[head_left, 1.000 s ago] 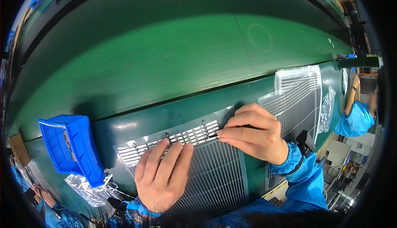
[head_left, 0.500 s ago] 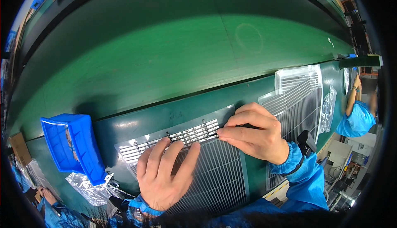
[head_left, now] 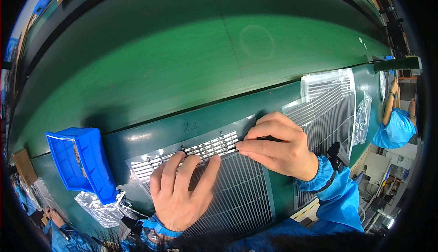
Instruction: Assemble small silver strips into a grid-like component on a production line.
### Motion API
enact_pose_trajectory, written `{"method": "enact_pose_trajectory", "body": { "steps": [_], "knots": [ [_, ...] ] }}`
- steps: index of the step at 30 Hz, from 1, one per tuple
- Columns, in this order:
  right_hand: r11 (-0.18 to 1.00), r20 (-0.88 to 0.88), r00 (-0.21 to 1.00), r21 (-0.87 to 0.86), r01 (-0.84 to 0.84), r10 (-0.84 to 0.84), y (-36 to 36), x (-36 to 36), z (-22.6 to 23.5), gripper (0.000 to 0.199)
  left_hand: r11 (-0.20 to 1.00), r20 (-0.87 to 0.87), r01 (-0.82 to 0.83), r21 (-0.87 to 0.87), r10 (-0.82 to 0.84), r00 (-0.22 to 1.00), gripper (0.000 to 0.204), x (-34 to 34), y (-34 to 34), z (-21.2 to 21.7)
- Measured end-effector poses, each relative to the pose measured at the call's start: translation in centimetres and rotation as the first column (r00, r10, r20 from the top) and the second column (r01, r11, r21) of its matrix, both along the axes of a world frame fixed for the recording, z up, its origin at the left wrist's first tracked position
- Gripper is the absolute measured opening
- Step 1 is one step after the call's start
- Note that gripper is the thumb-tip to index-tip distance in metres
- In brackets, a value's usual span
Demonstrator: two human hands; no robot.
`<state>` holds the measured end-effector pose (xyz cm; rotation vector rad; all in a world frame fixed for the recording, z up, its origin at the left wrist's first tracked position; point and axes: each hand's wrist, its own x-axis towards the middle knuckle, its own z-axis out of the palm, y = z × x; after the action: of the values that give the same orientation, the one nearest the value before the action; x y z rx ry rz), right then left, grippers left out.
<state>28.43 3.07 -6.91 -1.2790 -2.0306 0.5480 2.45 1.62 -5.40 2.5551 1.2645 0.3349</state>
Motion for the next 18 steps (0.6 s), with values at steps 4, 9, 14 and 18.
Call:
{"method": "enact_pose_trajectory", "body": {
  "steps": [4, 9, 14, 18],
  "knots": [
    [1.0, 0.012, 1.0, 0.004, 0.005, -0.005, -0.11, -0.02, 0.09, 0.03, 1.0, -0.012, 0.003, -0.005, -0.003, 1.0, 0.067, -0.04, -0.06, -0.02],
    [1.0, 0.016, 1.0, 0.029, 0.013, -0.013, -0.13, -0.12, -0.13, 0.03, 1.0, -0.017, -0.001, -0.002, 0.001, 1.0, 0.068, -0.03, -0.09, -0.07],
    [0.999, 0.025, 0.999, 0.046, 0.02, -0.021, -0.16, -0.24, -0.04, 0.03, 1.0, -0.013, -0.002, -0.003, 0.002, 1.0, 0.068, -0.02, -0.05, -0.06],
    [1.0, 0.009, 1.0, 0.022, 0.02, -0.02, -0.11, -0.16, 0.27, 0.031, 1.0, -0.006, -0.005, -0.006, 0.005, 1.0, 0.068, 0.04, -0.03, -0.01]
  ]
}}
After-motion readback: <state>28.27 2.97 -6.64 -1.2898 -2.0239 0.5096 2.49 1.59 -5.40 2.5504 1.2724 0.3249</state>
